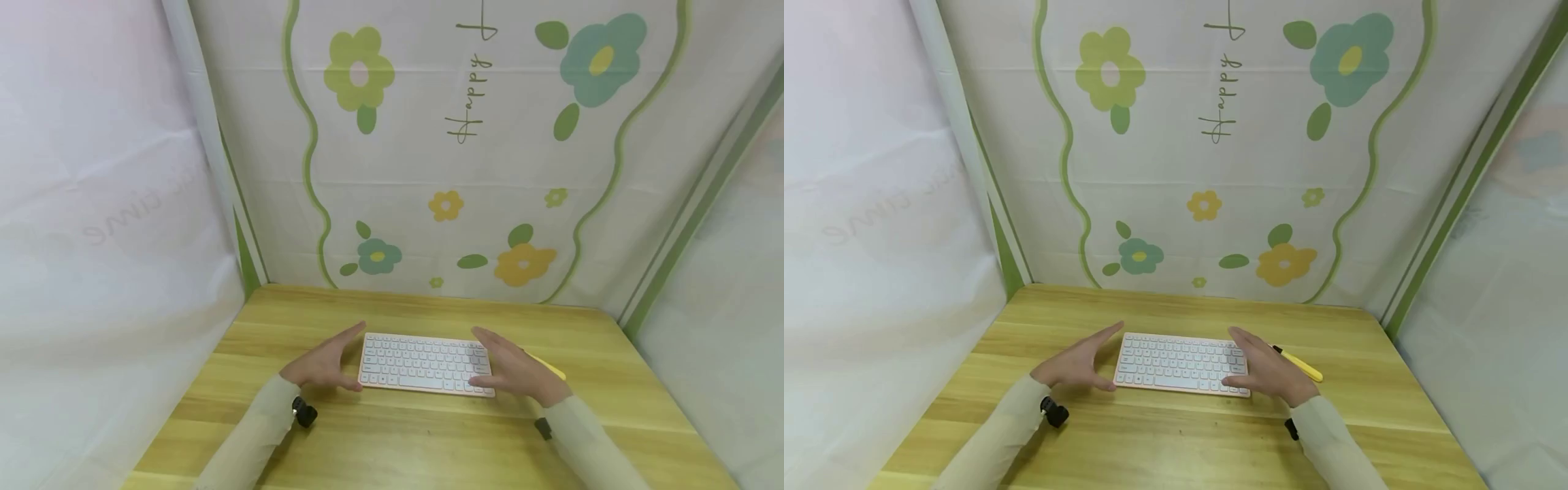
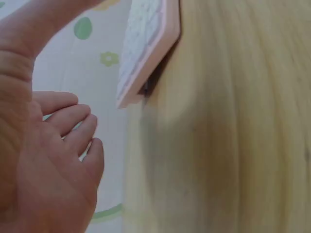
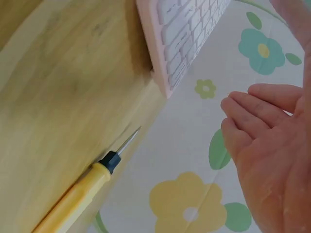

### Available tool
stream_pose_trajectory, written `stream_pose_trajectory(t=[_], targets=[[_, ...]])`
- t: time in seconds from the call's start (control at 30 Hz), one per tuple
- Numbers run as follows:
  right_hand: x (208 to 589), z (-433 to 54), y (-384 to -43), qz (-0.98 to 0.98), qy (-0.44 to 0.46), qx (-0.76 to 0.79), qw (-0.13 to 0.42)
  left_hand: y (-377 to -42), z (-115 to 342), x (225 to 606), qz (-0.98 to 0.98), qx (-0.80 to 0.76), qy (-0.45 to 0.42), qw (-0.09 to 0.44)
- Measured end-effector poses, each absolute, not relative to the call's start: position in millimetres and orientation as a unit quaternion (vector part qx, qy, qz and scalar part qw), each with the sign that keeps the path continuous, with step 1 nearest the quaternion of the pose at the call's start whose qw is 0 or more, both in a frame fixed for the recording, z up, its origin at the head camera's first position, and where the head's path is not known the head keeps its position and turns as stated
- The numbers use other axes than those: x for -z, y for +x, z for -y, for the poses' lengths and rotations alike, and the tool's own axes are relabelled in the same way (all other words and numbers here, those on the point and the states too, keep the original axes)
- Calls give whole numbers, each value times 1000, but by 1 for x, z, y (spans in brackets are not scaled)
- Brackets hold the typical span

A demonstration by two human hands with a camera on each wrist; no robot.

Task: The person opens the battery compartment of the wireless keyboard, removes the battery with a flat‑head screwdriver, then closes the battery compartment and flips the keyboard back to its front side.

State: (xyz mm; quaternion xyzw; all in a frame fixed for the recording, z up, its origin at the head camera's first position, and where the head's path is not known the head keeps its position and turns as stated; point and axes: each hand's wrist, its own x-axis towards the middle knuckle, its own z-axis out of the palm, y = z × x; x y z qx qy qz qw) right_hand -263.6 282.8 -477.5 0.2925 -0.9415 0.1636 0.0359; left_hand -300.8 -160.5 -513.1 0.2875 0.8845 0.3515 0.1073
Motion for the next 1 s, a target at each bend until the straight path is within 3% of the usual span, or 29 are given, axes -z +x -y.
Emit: stream_pose_trajectory(t=[0.43, 1.0], targets=[[464, -247, -276, 930, 319, -185, 6, -314, 155, 532, -865, -389, 281, 145], [468, -159, -303, 896, 356, -250, -89, -317, 151, 536, -881, -378, 256, 124]])
